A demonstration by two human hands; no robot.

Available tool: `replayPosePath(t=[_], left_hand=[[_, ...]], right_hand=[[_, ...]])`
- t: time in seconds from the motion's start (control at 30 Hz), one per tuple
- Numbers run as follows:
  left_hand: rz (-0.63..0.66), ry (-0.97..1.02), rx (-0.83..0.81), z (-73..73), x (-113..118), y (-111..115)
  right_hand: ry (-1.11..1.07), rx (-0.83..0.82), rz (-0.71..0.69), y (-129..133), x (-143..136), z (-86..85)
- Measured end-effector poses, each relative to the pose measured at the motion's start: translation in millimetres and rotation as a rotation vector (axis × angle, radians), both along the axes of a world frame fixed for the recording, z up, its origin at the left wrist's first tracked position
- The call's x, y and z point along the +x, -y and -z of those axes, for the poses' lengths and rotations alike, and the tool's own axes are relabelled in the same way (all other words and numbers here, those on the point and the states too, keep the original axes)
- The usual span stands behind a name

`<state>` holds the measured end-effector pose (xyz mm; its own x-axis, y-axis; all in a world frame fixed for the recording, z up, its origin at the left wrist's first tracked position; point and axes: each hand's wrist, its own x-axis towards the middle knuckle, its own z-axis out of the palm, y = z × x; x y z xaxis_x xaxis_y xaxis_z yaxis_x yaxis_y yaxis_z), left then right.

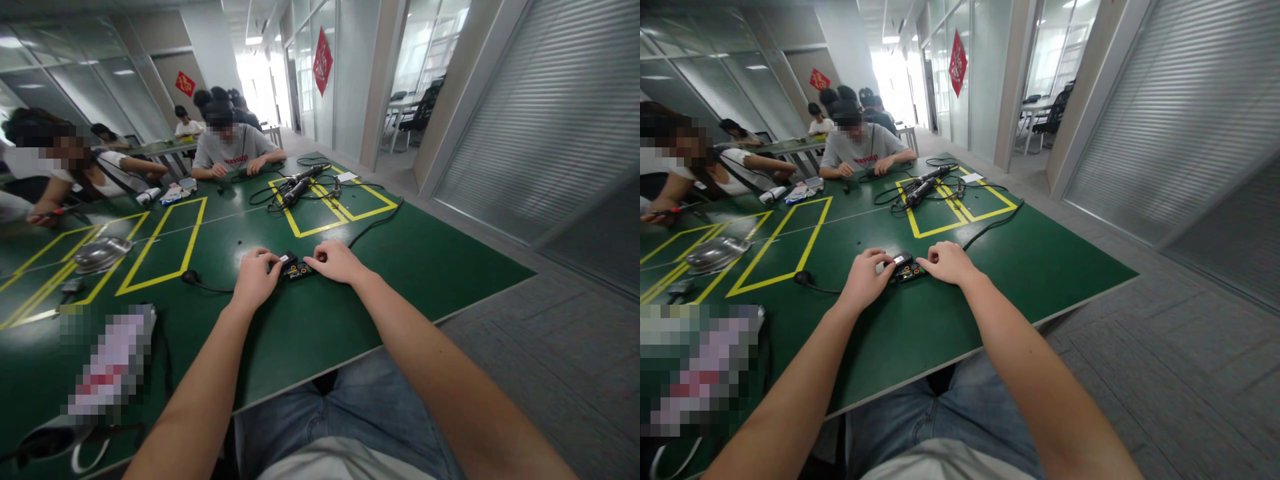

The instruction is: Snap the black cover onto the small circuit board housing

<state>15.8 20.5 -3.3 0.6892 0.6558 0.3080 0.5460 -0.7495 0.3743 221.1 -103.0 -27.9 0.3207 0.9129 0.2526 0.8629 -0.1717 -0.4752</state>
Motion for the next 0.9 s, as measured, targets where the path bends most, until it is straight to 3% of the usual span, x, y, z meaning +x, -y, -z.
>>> replayPosePath(t=[0.07,0.27,0.6,0.9], left_hand=[[-0.025,-0.077,0.075,-6.6,-2.6,5.3],[-0.046,-0.364,-0.046,-16.2,-4.3,14.8],[-0.12,-0.299,-0.118,-20.9,-2.7,10.1],[-0.156,-0.359,-0.115,-22.5,-1.7,13.5]], right_hand=[[0.069,-0.019,0.007,2.1,-0.8,-1.9],[0.229,-0.084,0.046,6.9,-3.6,-9.2],[0.068,0.009,0.135,5.9,-2.2,-5.0],[0.018,0.045,0.167,5.7,-1.4,-4.3]])
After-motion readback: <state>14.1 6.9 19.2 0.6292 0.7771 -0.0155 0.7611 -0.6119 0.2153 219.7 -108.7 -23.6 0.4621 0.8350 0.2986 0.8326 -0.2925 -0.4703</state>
